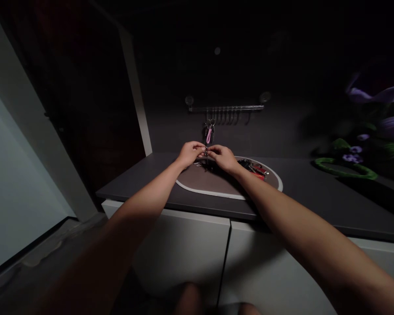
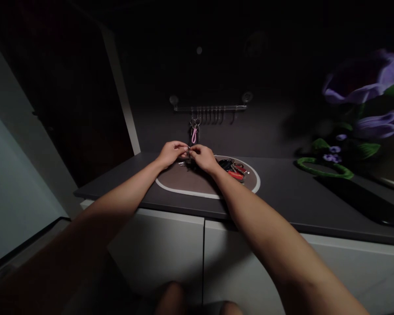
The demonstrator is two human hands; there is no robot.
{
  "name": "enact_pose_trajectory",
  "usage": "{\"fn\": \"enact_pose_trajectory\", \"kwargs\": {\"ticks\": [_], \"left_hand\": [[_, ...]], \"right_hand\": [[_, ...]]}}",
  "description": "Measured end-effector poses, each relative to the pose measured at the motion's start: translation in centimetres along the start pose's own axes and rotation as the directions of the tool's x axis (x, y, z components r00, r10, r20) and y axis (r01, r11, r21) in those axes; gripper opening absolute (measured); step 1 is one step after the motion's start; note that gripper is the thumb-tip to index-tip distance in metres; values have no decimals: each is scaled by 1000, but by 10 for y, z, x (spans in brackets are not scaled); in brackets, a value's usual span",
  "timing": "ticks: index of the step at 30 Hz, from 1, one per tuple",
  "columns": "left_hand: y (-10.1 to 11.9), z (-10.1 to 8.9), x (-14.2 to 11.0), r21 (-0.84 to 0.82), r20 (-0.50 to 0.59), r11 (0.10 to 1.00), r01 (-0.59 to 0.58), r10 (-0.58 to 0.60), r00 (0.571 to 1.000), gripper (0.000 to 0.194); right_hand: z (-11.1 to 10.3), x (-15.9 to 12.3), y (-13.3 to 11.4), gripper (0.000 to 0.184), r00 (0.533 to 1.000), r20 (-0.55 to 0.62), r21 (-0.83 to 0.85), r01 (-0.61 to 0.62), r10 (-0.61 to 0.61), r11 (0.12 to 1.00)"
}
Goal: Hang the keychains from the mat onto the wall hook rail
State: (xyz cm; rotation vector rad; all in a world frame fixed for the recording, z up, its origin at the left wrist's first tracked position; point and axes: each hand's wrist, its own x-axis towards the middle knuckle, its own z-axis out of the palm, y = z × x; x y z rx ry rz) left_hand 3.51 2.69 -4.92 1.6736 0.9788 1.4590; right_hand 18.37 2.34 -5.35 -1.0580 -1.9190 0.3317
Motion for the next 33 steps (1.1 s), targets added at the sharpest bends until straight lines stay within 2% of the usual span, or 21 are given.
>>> {"fn": "enact_pose_trajectory", "kwargs": {"ticks": [6,12,23,28,33], "left_hand": [[4,1,-2,-100,-17,994,33,-35,999,13],[2,2,-3,-143,9,989,35,-34,999,18],[2,3,-2,-181,33,983,31,-25,999,18],[-3,4,1,-130,32,992,5,-1,999,14],[-8,6,2,12,26,999,-36,35,999,11]], "right_hand": [[-1,3,5,23,998,-47,132,56,-50,990],[-1,3,6,24,998,-62,206,43,-31,978],[-4,3,11,26,989,-145,218,38,-6,975],[-5,4,15,29,986,-164,242,52,-12,969],[-6,5,15,32,983,-185,316,50,10,947]]}}
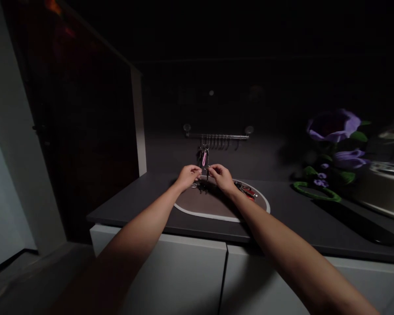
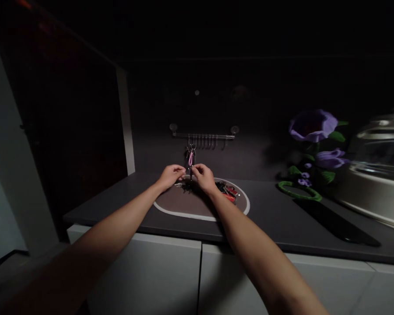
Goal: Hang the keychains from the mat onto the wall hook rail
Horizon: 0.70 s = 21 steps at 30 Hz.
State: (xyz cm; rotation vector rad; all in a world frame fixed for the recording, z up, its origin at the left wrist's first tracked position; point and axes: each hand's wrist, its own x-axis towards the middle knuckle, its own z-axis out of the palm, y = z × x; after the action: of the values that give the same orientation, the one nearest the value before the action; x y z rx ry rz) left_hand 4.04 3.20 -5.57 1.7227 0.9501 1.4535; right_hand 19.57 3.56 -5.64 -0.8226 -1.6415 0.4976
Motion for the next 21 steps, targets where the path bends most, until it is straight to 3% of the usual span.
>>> {"fn": "enact_pose_trajectory", "kwargs": {"ticks": [6,11,18,21], "left_hand": [[-1,0,-2,328,-23,934,-141,157,987,13],[-4,-1,-1,462,9,864,-198,219,976,17],[-7,-4,0,635,98,713,-297,307,947,22],[-7,-4,0,657,117,687,-311,315,942,23]], "right_hand": [[3,3,-5,33,987,-71,194,-130,146,972],[5,19,-9,27,966,-149,261,-165,209,951],[8,65,-17,16,935,-258,236,-182,243,954],[10,84,-15,18,931,-311,145,-154,193,977]]}}
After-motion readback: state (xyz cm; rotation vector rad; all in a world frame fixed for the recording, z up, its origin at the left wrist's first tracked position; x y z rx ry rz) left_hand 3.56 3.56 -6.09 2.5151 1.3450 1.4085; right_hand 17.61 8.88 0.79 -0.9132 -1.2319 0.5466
